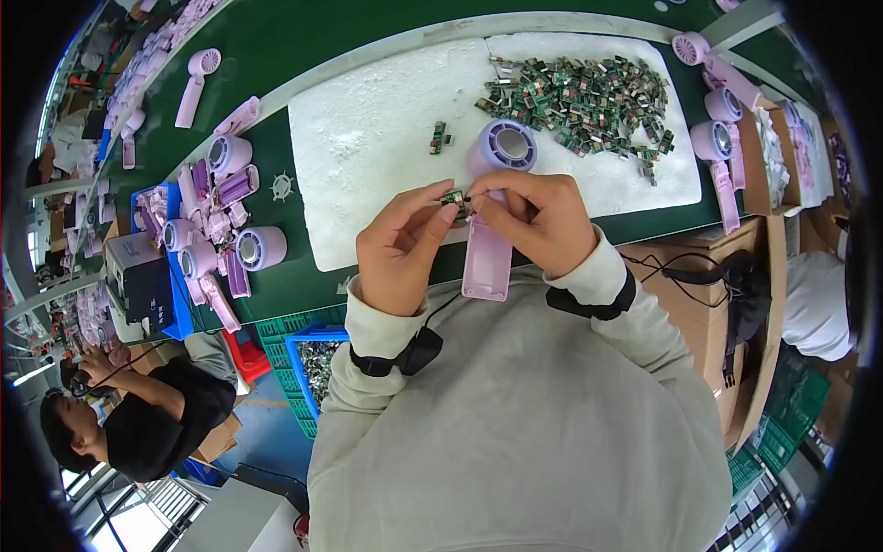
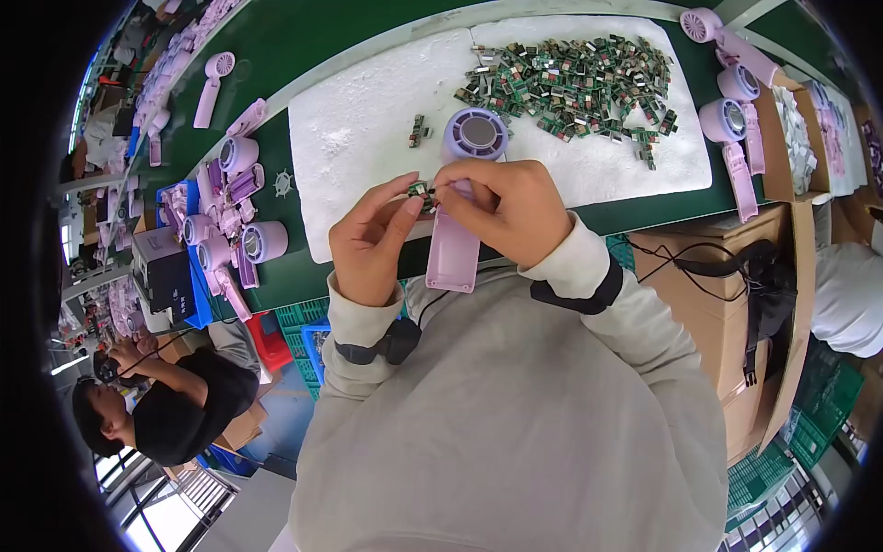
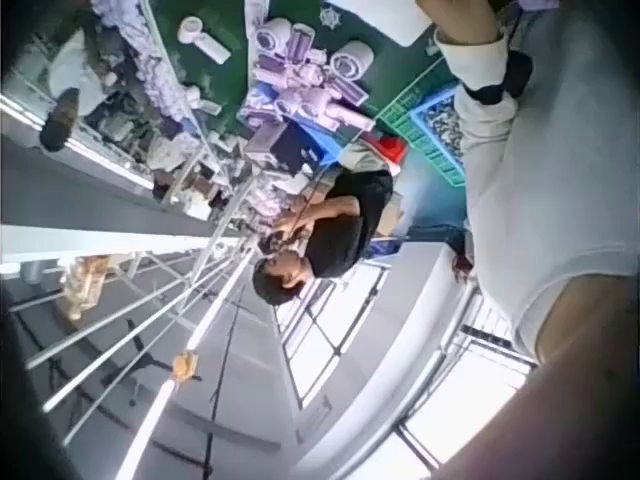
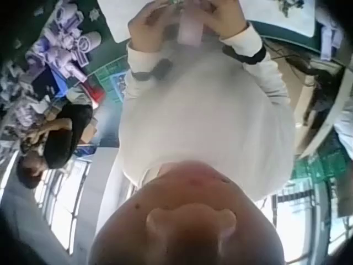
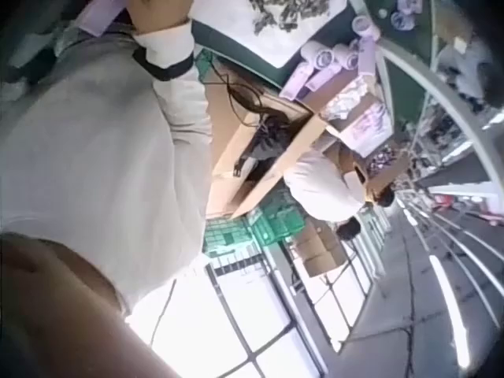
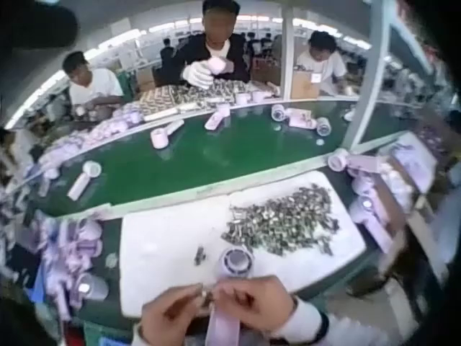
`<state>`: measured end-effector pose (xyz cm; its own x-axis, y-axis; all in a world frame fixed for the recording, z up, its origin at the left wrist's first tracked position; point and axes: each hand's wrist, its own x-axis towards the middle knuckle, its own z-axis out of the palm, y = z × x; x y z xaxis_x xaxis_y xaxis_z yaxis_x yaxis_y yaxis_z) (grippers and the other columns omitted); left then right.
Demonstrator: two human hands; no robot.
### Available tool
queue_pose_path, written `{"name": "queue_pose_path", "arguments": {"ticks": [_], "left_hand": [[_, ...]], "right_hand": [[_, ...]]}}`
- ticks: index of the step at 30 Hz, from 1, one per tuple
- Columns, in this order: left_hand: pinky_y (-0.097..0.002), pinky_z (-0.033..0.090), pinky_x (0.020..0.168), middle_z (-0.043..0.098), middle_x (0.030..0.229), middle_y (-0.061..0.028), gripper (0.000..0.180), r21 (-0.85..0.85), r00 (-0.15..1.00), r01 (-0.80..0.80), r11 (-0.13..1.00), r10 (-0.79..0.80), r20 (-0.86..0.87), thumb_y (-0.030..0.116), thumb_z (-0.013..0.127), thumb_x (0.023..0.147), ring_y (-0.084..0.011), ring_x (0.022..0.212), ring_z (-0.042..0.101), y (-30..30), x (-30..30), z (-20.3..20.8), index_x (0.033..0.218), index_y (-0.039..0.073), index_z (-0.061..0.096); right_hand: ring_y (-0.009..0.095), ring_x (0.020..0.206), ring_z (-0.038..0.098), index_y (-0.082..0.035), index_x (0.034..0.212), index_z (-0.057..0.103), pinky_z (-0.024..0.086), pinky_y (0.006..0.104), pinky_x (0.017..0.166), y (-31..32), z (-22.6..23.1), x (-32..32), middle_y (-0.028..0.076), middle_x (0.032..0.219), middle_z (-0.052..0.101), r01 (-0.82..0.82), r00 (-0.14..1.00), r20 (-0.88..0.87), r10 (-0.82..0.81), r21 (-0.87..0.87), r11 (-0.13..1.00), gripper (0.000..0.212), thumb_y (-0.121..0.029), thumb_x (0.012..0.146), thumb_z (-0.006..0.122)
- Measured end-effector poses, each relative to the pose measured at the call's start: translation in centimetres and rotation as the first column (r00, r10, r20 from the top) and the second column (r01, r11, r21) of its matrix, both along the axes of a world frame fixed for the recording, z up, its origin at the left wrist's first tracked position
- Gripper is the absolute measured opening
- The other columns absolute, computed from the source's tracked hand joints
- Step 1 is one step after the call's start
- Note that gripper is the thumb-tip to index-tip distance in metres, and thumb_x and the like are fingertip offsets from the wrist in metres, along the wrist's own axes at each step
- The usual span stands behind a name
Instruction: The person picks up a circuit board and a pink fan housing, fits the board into the housing by hand, and places the assembly on the table. The person then repeats the process with another fan housing and circuit board.
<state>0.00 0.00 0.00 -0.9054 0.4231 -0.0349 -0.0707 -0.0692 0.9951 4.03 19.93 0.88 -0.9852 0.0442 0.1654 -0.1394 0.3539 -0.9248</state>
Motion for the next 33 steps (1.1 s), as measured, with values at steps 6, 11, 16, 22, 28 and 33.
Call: {"name": "queue_pose_path", "arguments": {"ticks": [6, 11, 16, 22, 28, 33], "left_hand": [[-0.0270, 0.056, 0.089, 0.070, 0.115, -0.0133, 0.030, -0.044, 0.988, -0.029, 0.999, 0.022, -0.155, -0.005, 0.066, 0.095, -0.0163, 0.104, 0.069, 0.5, 0.1, 0.3, 0.124, 0.001, 0.070], [-0.0271, 0.056, 0.088, 0.070, 0.117, -0.0132, 0.028, -0.203, 0.928, -0.030, 0.979, -0.048, -0.370, -0.006, 0.065, 0.095, -0.0172, 0.104, 0.068, -0.2, 0.0, 0.0, 0.122, 0.000, 0.071], [-0.0271, 0.056, 0.088, 0.069, 0.119, -0.0137, 0.028, -0.220, 0.943, 0.071, 0.973, -0.137, -0.304, -0.006, 0.065, 0.096, -0.0181, 0.105, 0.068, -1.0, -0.7, -0.3, 0.122, 0.000, 0.071], [-0.0316, 0.059, 0.090, 0.068, 0.117, -0.0160, 0.027, 0.156, 0.966, 0.237, 0.959, -0.250, 0.067, -0.007, 0.063, 0.096, -0.0213, 0.104, 0.068, -1.2, -1.2, -1.8, 0.122, 0.000, 0.070], [-0.0371, 0.062, 0.091, 0.068, 0.116, -0.0170, 0.027, 0.303, 0.924, 0.291, 0.908, -0.349, 0.158, -0.007, 0.062, 0.096, -0.0234, 0.105, 0.068, -1.3, -1.4, -3.2, 0.122, -0.002, 0.069], [-0.0364, 0.062, 0.091, 0.068, 0.116, -0.0164, 0.028, 0.225, 0.947, 0.287, 0.931, -0.311, 0.079, -0.007, 0.062, 0.097, -0.0231, 0.105, 0.068, -1.2, -1.0, -3.3, 0.124, -0.003, 0.068]], "right_hand": [[0.006, 0.046, 0.035, -0.004, 0.101, 0.074, 0.029, 0.0261, 0.047, -0.1, 0.0, 0.1, -0.001, 0.051, 0.038, 0.004, 1.000, 0.009, -0.004, -0.009, 1.000, 0.013, -0.006, 0.088, 0.071], [0.006, 0.047, 0.036, -0.005, 0.101, 0.074, 0.029, 0.0262, 0.047, 0.0, -0.4, 0.3, -0.001, 0.051, 0.038, -0.021, 1.000, 0.002, 0.021, -0.004, 1.000, 0.013, -0.006, 0.088, 0.071], [0.005, 0.048, 0.035, -0.006, 0.101, 0.074, 0.029, 0.0262, 0.047, 0.4, -0.4, 0.1, -0.002, 0.051, 0.036, -0.074, 0.997, -0.012, 0.074, 0.038, 0.997, 0.013, -0.007, 0.088, 0.074], [0.005, 0.052, 0.031, -0.007, 0.102, 0.075, 0.028, 0.0255, 0.050, 1.3, -0.8, 0.6, -0.004, 0.055, 0.035, -0.100, 0.989, 0.093, 0.114, -0.144, 0.984, 0.015, -0.006, 0.087, 0.077], [0.009, 0.053, 0.034, -0.008, 0.101, 0.074, 0.032, 0.0270, 0.051, 1.7, -1.1, 0.7, -0.001, 0.057, 0.035, -0.136, 0.976, 0.142, 0.164, -0.186, 0.973, 0.014, -0.009, 0.087, 0.078], [0.005, 0.054, 0.031, -0.008, 0.102, 0.074, 0.028, 0.0251, 0.052, 1.5, -1.0, 0.6, -0.004, 0.058, 0.037, -0.126, 0.980, 0.135, 0.145, -0.138, 0.982, 0.014, -0.006, 0.088, 0.077]]}}
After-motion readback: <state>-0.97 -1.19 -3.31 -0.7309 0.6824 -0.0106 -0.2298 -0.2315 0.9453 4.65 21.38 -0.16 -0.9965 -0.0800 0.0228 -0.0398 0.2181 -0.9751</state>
